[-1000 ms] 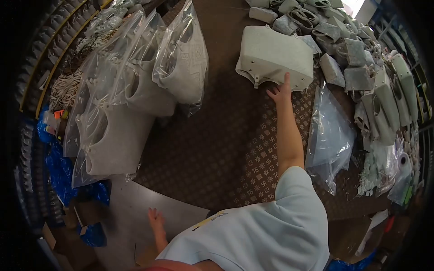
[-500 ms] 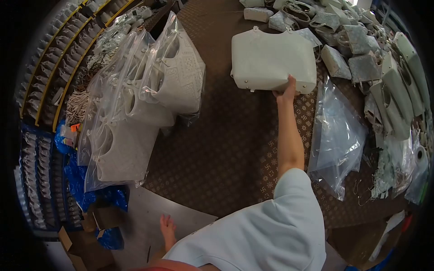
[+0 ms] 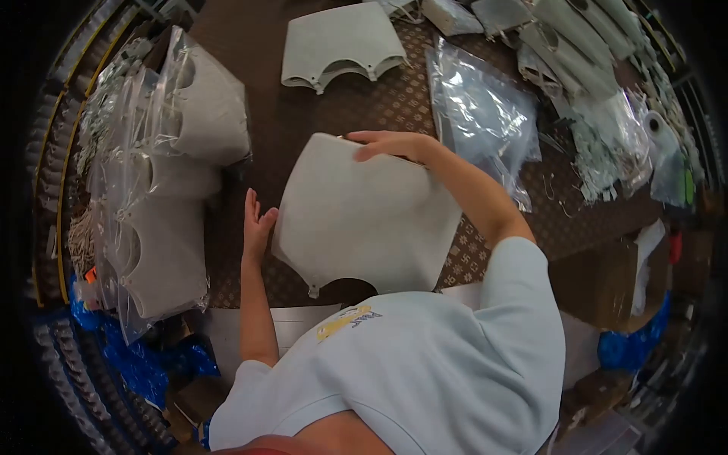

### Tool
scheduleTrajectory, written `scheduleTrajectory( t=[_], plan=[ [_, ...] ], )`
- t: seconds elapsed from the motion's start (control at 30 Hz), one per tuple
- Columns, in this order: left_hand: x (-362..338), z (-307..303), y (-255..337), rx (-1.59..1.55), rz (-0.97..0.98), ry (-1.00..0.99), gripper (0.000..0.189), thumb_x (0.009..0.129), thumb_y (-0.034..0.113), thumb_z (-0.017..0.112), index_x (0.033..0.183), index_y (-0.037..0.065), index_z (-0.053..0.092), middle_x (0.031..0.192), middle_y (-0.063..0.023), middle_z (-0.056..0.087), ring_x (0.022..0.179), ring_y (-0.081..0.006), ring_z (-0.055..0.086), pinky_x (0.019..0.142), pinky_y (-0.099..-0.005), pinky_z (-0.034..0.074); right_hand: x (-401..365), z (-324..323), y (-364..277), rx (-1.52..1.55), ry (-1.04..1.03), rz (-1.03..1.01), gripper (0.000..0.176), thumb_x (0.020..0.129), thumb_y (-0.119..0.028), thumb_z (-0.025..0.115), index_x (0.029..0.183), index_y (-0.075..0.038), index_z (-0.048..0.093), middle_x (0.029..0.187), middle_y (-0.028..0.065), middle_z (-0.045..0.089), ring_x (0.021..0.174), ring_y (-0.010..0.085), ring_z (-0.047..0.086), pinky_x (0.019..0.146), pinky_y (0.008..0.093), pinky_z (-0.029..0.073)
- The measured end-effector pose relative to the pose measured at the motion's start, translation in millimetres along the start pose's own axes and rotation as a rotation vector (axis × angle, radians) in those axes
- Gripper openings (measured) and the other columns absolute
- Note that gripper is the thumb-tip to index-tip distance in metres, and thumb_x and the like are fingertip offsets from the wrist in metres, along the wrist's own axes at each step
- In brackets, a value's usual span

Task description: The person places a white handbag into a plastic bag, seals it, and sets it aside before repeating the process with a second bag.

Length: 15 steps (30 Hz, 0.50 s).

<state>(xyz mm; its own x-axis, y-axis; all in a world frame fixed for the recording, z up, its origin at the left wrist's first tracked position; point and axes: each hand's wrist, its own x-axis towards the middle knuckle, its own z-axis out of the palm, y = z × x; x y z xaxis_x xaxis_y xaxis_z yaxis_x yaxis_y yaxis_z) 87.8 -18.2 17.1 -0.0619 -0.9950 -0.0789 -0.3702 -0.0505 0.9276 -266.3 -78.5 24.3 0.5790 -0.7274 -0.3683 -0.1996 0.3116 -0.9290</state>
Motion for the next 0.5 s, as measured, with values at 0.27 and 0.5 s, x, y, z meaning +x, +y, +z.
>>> scheduleTrajectory(
  t=[0.27,0.5],
  plan=[
    [12.6,35.8,-57.2,0.018,-0.271,-0.273,0.083,0.073,0.050,0.065,0.133,0.002,0.033,0.130,-0.0162,0.041,0.118,-0.0263,0.041,0.097,-0.0360,0.033,-72.9,60.0,7.1,-0.929,0.788,0.038,0.066,0.082,-0.049,0.052,0.134,-0.011,0.036,0.135,0.0140,0.037,0.125,0.0339,0.032,0.103,0.0394,0.026],
    [-33.1,60.3,-41.2,-0.009,-0.447,-0.073,0.082,0.071,0.051,0.068,0.125,-0.003,0.040,0.120,-0.0160,0.049,0.107,-0.0255,0.048,0.092,-0.0347,0.037,-125.4,61.5,106.9,0.006,0.979,0.068,0.075,0.081,-0.047,0.055,0.133,0.000,0.030,0.134,0.0219,0.035,0.124,0.0366,0.032,0.101,0.0385,0.029]
  ],
)
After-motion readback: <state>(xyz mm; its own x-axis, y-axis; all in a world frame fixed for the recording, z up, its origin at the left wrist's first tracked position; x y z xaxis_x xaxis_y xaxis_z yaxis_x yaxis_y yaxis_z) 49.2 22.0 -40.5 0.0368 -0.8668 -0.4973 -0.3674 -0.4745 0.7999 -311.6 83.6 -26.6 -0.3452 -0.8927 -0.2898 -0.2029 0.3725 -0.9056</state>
